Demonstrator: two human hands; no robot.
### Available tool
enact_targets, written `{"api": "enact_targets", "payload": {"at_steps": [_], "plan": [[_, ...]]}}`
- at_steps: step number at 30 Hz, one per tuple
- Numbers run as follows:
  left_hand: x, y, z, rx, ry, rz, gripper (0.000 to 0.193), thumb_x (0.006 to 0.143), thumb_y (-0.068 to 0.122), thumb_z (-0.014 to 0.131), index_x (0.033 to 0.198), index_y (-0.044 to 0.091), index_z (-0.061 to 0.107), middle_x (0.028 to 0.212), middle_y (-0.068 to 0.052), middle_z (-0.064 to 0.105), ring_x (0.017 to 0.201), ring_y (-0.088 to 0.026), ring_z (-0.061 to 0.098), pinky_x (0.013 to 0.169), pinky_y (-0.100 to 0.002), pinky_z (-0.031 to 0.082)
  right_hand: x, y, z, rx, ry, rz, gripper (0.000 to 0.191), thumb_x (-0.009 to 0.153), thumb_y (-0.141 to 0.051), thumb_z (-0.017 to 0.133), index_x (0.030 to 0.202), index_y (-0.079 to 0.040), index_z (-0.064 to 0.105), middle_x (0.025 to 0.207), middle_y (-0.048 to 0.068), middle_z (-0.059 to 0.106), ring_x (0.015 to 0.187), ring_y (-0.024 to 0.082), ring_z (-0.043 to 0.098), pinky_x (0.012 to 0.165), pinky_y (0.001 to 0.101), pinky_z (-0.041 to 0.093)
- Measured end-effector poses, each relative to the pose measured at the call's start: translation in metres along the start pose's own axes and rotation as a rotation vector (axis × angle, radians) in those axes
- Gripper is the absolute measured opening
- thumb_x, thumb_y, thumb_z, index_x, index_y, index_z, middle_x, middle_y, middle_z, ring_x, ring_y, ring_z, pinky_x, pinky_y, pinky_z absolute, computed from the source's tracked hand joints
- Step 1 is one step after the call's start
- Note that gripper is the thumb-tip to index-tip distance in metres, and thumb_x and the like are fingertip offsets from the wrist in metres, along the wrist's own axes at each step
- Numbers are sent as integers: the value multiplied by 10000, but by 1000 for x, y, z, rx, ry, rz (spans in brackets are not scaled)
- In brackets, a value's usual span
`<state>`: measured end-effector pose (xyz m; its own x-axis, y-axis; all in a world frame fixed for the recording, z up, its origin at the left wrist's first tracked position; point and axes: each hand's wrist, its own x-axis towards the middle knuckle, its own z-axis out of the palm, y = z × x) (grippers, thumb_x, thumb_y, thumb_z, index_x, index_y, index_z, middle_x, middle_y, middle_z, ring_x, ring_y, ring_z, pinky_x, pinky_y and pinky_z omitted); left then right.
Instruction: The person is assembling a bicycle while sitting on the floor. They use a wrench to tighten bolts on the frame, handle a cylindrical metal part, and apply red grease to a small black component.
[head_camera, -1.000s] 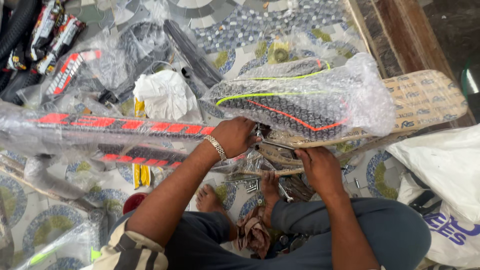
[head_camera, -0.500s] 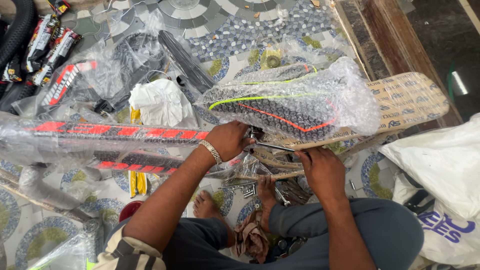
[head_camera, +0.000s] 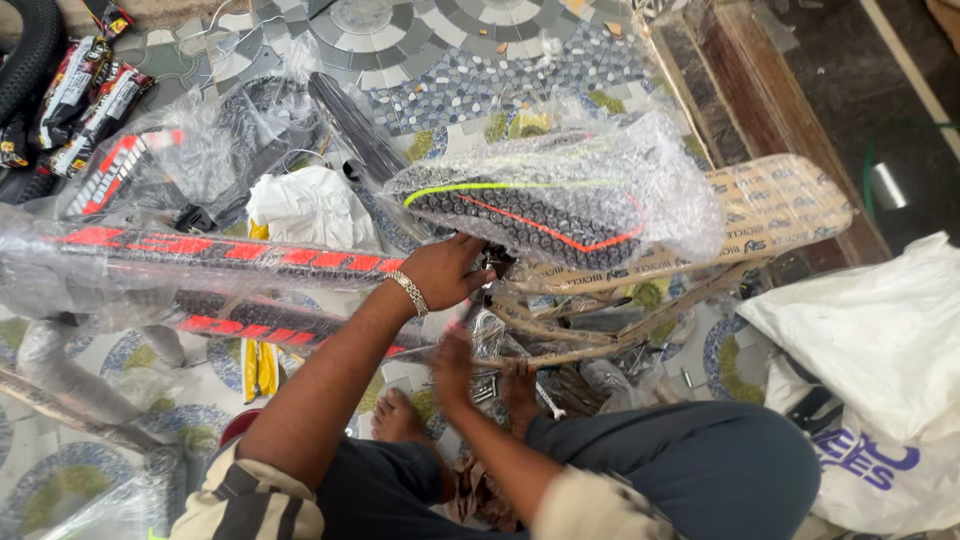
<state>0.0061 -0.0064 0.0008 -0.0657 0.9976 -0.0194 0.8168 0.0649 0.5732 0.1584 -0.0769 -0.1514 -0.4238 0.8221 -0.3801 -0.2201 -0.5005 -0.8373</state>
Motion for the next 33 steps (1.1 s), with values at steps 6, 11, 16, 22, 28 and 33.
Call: {"api": "enact_targets", "payload": {"at_steps": [6,11,16,22,28,33], "plan": [[-4,-3,-2,5,-2,41,735,808,524,669,1308,-1,551,1199,-243,631,1011,-436,661,838,-522,545,7,15,10,257,-58,-61,512,1160,-526,433,827,-138,477,704,-3,419,602,111,394,559,292,354],[-5,-5,-2,35,-97,-63,653,893,565,622,1273,35,588,1209,-216,647,1057,-412,670,868,-519,553,6,-84,-73,-1141,86,-370,552,1115,-501,387,950,-43,648,785,175,650,700,360,646,618,455,457],[-6,-3,-3,-45,24,0,617,906,499,631,1299,28,561,1223,-205,634,1005,-421,671,809,-533,546,1,-200,-88,-1478,49,-257,534,1030,-495,523,793,-45,685,670,183,659,617,400,641,600,520,466],[-9,4,-1,69,-18,-48,554,941,471,609,1291,44,561,1198,-196,642,1003,-416,669,802,-540,541,15,-195,-101,-1451,-16,-525,440,1014,-421,559,877,-37,724,737,189,670,650,416,643,579,525,475],[-5,-4,4,56,-26,-22,523,948,501,603,1200,43,614,1111,-208,661,1000,-419,666,817,-535,536,-3,-62,-42,-839,-35,-272,445,1077,-440,479,874,-66,608,749,108,564,668,290,556,599,437,434],[-1,-12,3,36,-31,-19,562,940,501,619,1209,8,595,1114,-228,656,999,-430,659,839,-529,538,-2,16,90,429,-8,113,560,1089,-583,414,757,-132,419,673,-12,376,605,135,374,563,308,332]]}}
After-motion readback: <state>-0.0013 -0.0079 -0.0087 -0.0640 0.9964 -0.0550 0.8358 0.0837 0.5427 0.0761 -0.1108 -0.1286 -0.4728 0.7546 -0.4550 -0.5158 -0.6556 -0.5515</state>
